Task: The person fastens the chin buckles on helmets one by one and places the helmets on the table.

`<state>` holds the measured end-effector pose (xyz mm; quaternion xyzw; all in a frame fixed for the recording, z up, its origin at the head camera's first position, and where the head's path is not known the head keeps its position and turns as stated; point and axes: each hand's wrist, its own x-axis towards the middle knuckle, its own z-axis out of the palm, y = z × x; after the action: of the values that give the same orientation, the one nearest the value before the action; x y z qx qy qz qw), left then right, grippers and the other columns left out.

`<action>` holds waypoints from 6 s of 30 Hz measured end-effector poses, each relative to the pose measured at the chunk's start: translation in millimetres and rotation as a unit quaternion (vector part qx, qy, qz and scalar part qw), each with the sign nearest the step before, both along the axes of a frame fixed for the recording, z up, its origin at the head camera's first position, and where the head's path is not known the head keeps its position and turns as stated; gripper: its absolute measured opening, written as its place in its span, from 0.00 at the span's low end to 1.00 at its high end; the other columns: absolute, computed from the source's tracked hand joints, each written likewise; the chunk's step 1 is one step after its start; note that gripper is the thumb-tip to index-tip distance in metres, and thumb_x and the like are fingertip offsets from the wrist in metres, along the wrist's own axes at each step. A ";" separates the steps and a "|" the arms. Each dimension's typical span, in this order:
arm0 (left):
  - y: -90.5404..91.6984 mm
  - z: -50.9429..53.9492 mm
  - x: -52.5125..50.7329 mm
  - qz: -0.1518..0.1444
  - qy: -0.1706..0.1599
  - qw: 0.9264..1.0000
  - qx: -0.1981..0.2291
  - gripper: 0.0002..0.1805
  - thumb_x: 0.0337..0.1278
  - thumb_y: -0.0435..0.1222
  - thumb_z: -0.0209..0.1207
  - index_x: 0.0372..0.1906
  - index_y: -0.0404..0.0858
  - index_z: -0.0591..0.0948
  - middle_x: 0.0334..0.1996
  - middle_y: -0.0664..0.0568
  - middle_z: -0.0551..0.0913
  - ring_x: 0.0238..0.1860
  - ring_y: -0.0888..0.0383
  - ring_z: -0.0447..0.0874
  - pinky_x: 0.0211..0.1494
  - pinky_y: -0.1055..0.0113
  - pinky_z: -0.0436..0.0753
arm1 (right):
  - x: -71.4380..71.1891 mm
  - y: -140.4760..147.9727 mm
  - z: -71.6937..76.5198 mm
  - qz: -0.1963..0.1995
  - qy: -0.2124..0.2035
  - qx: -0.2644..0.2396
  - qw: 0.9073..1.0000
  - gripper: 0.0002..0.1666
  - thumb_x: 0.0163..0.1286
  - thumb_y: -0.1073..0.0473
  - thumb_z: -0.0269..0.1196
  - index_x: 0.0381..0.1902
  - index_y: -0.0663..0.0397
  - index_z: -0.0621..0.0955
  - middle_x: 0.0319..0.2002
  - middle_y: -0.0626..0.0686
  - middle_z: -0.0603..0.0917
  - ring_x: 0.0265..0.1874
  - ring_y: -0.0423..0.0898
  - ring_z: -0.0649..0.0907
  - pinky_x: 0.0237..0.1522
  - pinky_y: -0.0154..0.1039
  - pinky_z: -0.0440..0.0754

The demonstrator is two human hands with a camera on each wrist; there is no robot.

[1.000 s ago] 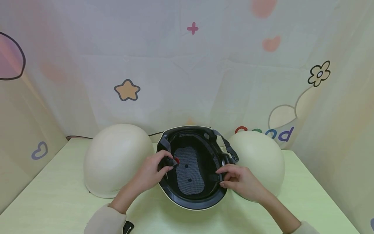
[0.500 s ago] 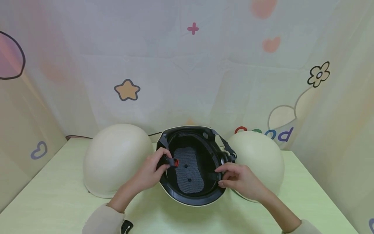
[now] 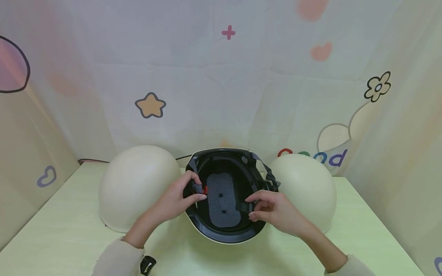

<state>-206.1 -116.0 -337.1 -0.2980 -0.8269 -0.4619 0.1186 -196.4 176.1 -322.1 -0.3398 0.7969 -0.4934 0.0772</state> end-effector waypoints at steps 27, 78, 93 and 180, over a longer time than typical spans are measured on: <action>-1.2 6.8 0.8 0.035 -0.010 0.999 -0.005 0.14 0.50 0.26 0.62 0.42 0.37 0.76 0.38 0.46 0.79 0.34 0.54 0.75 0.32 0.67 0.78 | -2.9 -5.2 6.7 -0.020 0.033 -0.017 0.999 0.16 0.55 0.74 0.63 0.44 0.69 0.77 0.26 0.56 0.81 0.27 0.45 0.83 0.34 0.37 0.82; 17.6 1.6 21.4 0.000 -0.055 0.996 0.071 0.15 0.54 0.33 0.61 0.45 0.41 0.72 0.38 0.48 0.77 0.32 0.55 0.77 0.35 0.65 0.77 | -5.1 -45.1 15.1 -0.019 0.053 0.008 0.998 0.16 0.57 0.74 0.61 0.45 0.65 0.76 0.26 0.54 0.82 0.29 0.49 0.84 0.40 0.35 0.80; 18.0 5.8 22.1 0.014 -0.041 0.999 0.025 0.15 0.49 0.32 0.64 0.44 0.41 0.77 0.37 0.50 0.81 0.29 0.58 0.77 0.30 0.68 0.77 | -4.9 -45.6 15.6 -0.001 0.057 -0.019 0.998 0.15 0.58 0.75 0.60 0.45 0.69 0.75 0.26 0.57 0.82 0.29 0.53 0.84 0.39 0.35 0.80; 22.3 21.1 27.6 -0.003 -0.001 0.997 0.075 0.13 0.46 0.26 0.64 0.40 0.31 0.79 0.23 0.52 0.81 0.24 0.59 0.80 0.27 0.70 0.77 | 3.6 -47.7 18.0 -0.004 0.010 -0.097 0.995 0.14 0.56 0.78 0.60 0.42 0.75 0.73 0.27 0.65 0.81 0.28 0.51 0.85 0.37 0.40 0.81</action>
<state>-178.6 -93.7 -316.0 -0.2899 -0.7893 -0.5231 0.1387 -192.8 128.3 -304.1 -0.3475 0.7475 -0.5651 0.0336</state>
